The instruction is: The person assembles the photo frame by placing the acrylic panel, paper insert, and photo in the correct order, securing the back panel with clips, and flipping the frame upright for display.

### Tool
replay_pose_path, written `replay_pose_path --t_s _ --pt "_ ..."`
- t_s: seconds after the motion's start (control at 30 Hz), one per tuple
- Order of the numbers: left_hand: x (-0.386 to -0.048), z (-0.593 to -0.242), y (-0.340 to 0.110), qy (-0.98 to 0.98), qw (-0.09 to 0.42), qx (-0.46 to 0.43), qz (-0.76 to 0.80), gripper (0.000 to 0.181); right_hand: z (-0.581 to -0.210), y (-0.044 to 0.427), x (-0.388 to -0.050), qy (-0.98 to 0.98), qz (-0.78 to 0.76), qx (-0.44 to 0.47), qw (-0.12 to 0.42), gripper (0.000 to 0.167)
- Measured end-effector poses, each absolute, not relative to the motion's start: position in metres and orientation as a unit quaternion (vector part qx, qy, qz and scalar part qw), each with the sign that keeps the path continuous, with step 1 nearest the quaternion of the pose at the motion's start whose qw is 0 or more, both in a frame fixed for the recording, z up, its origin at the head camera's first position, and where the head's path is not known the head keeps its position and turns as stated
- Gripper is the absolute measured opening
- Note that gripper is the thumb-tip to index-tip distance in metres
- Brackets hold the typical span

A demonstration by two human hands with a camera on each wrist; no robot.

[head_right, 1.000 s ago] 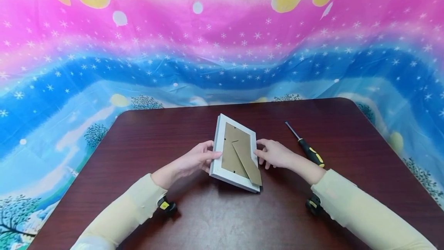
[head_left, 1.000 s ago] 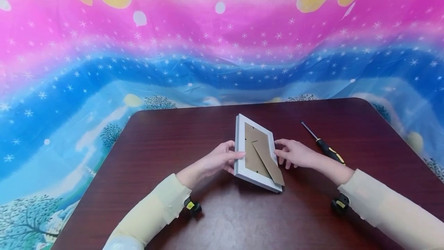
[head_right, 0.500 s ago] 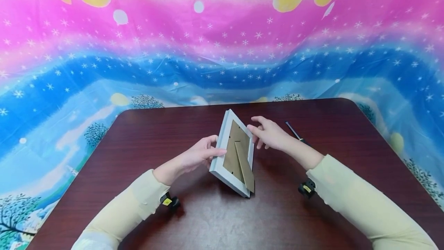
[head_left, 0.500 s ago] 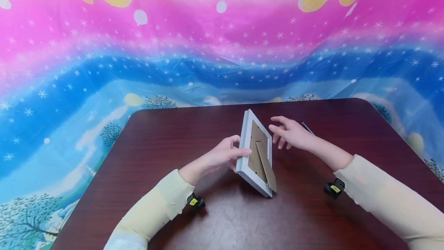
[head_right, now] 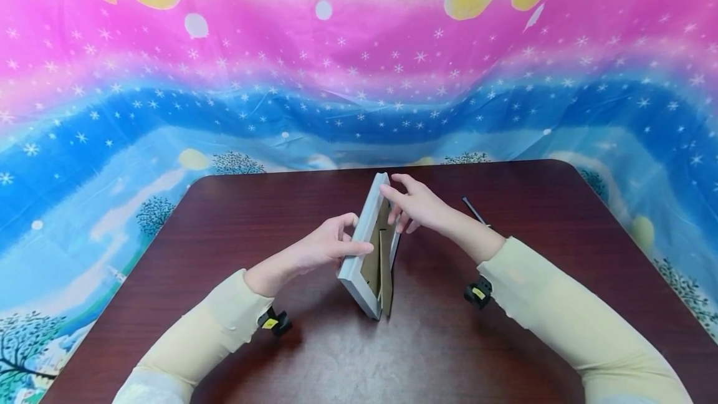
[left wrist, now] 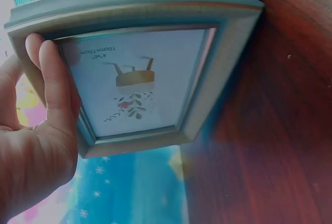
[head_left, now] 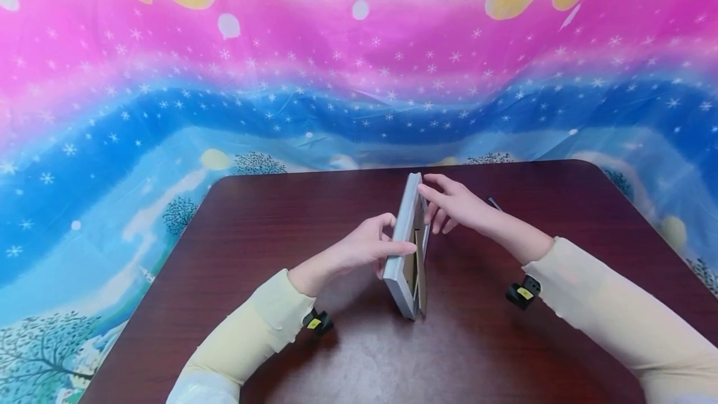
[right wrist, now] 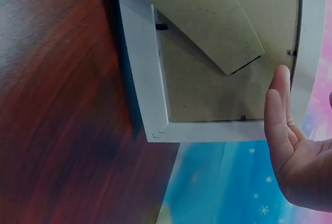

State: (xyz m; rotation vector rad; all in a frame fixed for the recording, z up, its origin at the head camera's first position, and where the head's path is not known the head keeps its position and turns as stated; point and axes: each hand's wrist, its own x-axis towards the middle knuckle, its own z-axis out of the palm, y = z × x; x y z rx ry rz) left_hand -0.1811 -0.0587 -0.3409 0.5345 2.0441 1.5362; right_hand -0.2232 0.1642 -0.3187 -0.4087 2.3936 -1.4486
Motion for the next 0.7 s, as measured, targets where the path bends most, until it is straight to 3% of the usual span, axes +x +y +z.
replay_pose_path --t_s 0.43,0.7 --pt "-0.178 -0.327 -0.048 0.802 0.263 0.219 0.490 0.039 -0.315 0.150 -0.227 0.869 -0.472 -0.107 0.107 0.072" --pt "-0.177 -0.325 -0.044 0.808 0.264 0.214 0.481 0.039 -0.322 0.146 -0.228 0.885 -0.453 -0.089 0.060 0.060"
